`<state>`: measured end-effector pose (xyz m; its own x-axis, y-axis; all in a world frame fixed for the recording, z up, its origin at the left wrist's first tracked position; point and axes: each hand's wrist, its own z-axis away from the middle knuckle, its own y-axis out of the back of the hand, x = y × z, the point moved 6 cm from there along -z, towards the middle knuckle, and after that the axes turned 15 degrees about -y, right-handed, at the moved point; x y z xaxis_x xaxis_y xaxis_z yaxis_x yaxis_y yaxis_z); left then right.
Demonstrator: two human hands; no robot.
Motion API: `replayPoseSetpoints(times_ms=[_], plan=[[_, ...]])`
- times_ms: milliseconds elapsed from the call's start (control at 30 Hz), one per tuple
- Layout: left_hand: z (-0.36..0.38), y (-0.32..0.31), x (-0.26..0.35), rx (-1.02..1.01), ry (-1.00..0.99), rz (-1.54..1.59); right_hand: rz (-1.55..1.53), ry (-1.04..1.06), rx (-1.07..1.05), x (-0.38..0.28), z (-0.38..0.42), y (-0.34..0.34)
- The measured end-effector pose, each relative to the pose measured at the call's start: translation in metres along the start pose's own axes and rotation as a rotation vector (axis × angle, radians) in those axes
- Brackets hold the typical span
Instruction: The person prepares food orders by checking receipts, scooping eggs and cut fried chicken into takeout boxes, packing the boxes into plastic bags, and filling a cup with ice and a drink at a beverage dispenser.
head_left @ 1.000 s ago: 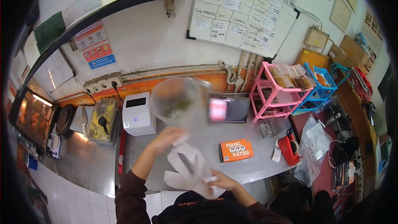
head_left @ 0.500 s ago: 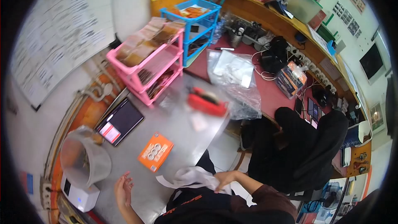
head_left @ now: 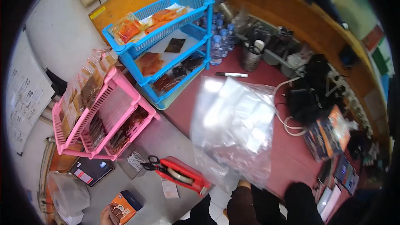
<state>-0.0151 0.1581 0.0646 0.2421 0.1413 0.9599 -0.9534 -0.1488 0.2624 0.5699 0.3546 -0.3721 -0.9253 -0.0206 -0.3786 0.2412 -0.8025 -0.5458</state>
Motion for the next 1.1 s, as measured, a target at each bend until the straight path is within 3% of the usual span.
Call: replayPoseSetpoints(times_ms=[33,100,133,200,267,333,400,433,500,600,700,767,800,833,900,1067,1100], plan=[[-0.005,-0.011,0.005,-0.07,-0.1,-0.182,0.053,-0.017,0.059,0.008,-0.025,0.0],[0.004,-0.017,-0.025,0.397,0.311,0.435,0.157,-0.052,0.155,0.016,-0.061,-0.001],[-0.005,-0.033,-0.007,0.434,0.306,0.419,0.221,-0.072,0.192,0.017,-0.074,0.0],[-0.023,-0.054,0.032,0.556,0.181,0.278,0.37,-0.105,0.258,0.012,-0.087,0.002],[-0.02,-0.052,0.03,0.535,0.159,0.208,0.578,-0.114,0.317,0.004,-0.089,0.007],[-0.011,-0.035,0.041,0.687,0.194,-0.313,0.822,-0.107,0.349,0.0,-0.07,0.015],[-0.006,-0.036,0.047,0.749,0.137,-0.279,1.089,-0.111,0.326,0.004,-0.028,0.023],[-0.011,-0.042,0.068,0.711,-0.004,-0.544,1.22,-0.174,0.263,0.014,0.0,0.029],[-0.013,-0.059,0.09,0.607,-0.294,-0.9,1.488,-0.42,0.071,0.041,0.075,0.038],[-0.004,-0.077,0.087,0.352,-0.598,-1.156,1.859,-1.076,-0.372,0.084,0.227,0.023],[0.007,-0.089,0.065,0.207,-0.57,-1.094,1.899,-1.505,-0.756,0.108,0.353,-0.012],[0.009,-0.095,0.067,0.06,-0.562,-1.116,1.675,-1.523,-0.957,0.138,0.397,-0.045],[0.014,-0.092,0.062,-0.013,-0.538,-1.089,1.402,-1.54,-1.068,0.152,0.425,-0.069],[0.022,-0.087,0.063,0.048,-0.618,-1.062,1.445,-1.569,-1.145,0.159,0.456,-0.095],[0.039,-0.071,0.068,0.165,-0.691,-1.062,1.347,-1.261,-1.063,0.171,0.501,-0.158],[0.081,-0.03,0.059,0.223,-0.815,-1.08,1.357,-1.212,-0.932,0.238,0.538,-0.134],[0.088,-0.021,0.052,0.245,-0.816,-1.075,1.342,-1.043,-0.937,0.245,0.541,-0.139]])
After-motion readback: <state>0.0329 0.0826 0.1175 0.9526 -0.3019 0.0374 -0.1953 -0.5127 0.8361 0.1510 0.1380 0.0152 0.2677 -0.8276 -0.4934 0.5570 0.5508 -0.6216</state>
